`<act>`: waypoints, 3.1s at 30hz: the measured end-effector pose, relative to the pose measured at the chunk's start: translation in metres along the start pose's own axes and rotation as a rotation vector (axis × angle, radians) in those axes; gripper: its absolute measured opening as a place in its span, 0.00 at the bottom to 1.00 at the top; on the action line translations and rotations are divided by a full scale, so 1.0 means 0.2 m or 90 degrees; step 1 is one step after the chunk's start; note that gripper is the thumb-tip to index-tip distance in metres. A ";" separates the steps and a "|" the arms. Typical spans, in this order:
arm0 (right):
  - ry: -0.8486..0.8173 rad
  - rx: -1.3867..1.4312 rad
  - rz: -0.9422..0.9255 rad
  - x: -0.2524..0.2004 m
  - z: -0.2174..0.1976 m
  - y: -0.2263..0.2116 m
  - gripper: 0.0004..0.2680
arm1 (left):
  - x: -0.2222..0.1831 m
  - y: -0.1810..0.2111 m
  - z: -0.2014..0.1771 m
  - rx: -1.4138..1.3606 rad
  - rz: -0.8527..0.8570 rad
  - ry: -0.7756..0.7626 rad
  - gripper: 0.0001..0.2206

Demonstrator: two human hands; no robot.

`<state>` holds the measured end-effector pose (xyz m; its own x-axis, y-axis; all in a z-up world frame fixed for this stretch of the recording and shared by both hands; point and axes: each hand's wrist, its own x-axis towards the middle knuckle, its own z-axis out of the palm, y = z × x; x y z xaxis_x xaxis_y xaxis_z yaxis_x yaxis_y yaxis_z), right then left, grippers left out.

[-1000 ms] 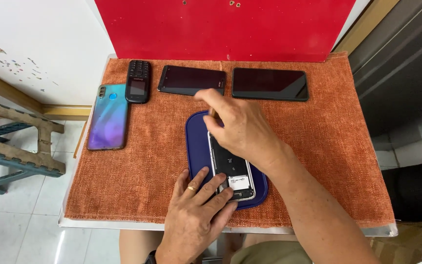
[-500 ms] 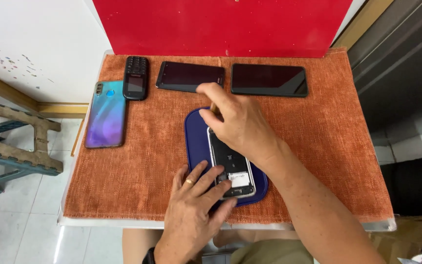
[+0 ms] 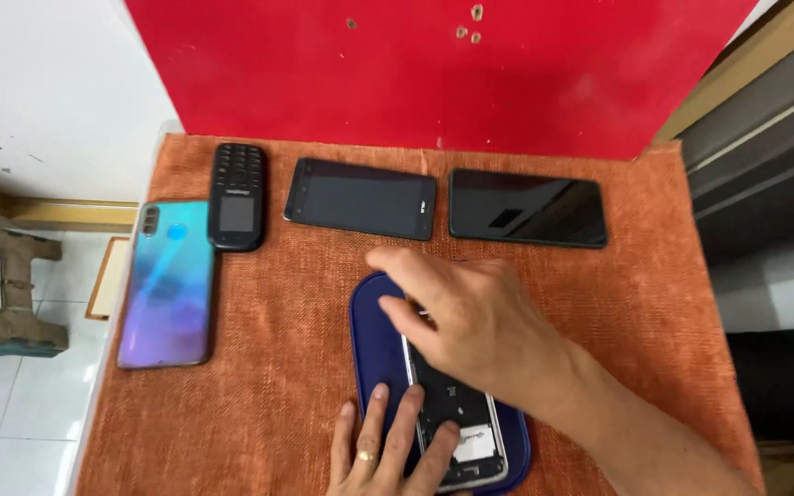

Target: Using a precision screwdriver to remove multiple screws from the internal chassis of a smartphone on a repair bench.

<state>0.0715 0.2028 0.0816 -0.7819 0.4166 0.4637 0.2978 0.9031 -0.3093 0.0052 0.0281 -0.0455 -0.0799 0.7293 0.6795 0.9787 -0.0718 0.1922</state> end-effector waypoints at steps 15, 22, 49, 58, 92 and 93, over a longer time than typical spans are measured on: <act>0.078 -0.066 -0.036 -0.10 0.05 -0.02 0.16 | -0.13 -0.02 0.00 -0.044 0.144 -0.102 0.33; 0.090 -0.028 -0.037 -0.08 0.05 -0.03 0.15 | -0.11 -0.01 -0.02 -0.091 0.123 -0.151 0.38; 0.046 -0.024 0.094 -0.14 0.00 -0.02 0.14 | 0.03 0.00 -0.22 -0.183 0.056 -0.208 0.25; 0.112 0.027 -0.017 -0.16 0.02 -0.06 0.15 | 0.02 0.01 -0.22 -0.202 0.039 -0.218 0.25; 0.073 -0.107 -0.009 -0.15 0.02 -0.08 0.14 | 0.03 -0.01 -0.26 -0.228 0.034 -0.218 0.23; 0.065 -0.123 -0.018 -0.15 0.02 -0.08 0.15 | 0.04 -0.01 -0.26 -0.228 0.035 -0.221 0.23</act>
<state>0.0877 0.1755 0.0700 -0.7353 0.3902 0.5542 0.3837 0.9136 -0.1342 -0.0075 -0.0015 -0.0048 0.0972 0.8966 0.4320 0.8485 -0.3015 0.4348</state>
